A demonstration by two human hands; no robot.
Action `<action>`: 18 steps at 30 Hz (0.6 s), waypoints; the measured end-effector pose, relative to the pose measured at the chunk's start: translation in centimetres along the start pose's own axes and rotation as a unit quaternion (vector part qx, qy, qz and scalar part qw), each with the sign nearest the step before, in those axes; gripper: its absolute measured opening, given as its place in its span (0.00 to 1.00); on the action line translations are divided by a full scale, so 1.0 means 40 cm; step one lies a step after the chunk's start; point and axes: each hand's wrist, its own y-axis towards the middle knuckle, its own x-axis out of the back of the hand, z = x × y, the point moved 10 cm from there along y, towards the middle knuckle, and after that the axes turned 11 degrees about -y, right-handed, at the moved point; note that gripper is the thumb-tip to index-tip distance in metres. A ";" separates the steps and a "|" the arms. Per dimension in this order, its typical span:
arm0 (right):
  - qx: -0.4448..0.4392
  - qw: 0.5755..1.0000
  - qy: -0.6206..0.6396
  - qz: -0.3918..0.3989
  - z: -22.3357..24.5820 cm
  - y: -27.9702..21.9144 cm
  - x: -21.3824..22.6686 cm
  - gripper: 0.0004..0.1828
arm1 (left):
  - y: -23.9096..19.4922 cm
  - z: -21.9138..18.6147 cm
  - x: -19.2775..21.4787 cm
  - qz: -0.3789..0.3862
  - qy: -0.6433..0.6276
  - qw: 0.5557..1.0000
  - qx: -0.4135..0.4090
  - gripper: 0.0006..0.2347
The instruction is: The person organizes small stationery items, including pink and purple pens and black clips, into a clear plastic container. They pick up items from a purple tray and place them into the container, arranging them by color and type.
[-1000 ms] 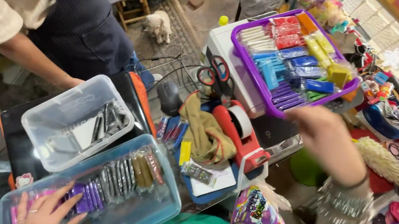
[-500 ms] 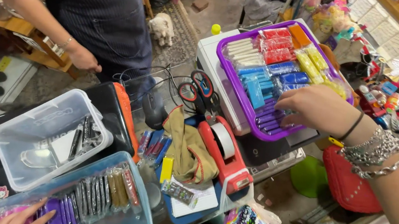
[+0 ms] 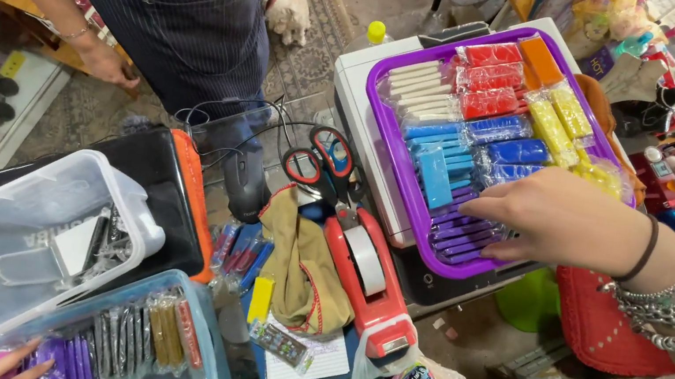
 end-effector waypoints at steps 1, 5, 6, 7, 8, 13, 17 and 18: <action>0.000 1.000 0.001 0.000 0.003 0.003 -0.001 0.39 | -0.002 -0.009 -0.002 0.001 0.001 1.000 0.000 0.26; 0.005 0.999 0.032 -0.002 0.021 0.015 0.007 0.26 | -0.079 -0.024 0.127 -0.268 -0.118 0.956 0.011 0.21; 0.002 0.999 0.040 0.012 0.025 0.020 0.005 0.24 | -0.132 -0.016 0.171 -0.378 -0.166 0.911 0.016 0.19; 0.007 0.999 0.039 0.013 0.030 0.027 0.004 0.24 | -0.155 -0.031 0.165 -0.374 -0.168 0.912 0.019 0.19; -0.007 1.000 0.011 0.029 0.030 0.034 -0.005 0.22 | -0.222 -0.026 0.189 -0.476 -0.214 0.853 0.023 0.18; -0.031 0.997 0.010 0.067 0.071 0.057 0.018 0.15 | -0.416 -0.011 0.263 -0.635 -0.365 0.679 -0.052 0.11; -0.069 0.993 -0.021 0.096 0.012 0.025 -0.042 0.22 | -0.465 -0.020 0.318 -0.628 -0.357 0.676 -0.145 0.11; -0.091 0.992 -0.033 0.087 -0.014 0.031 -0.056 0.38 | -0.476 -0.017 0.314 -0.622 -0.342 0.684 -0.167 0.12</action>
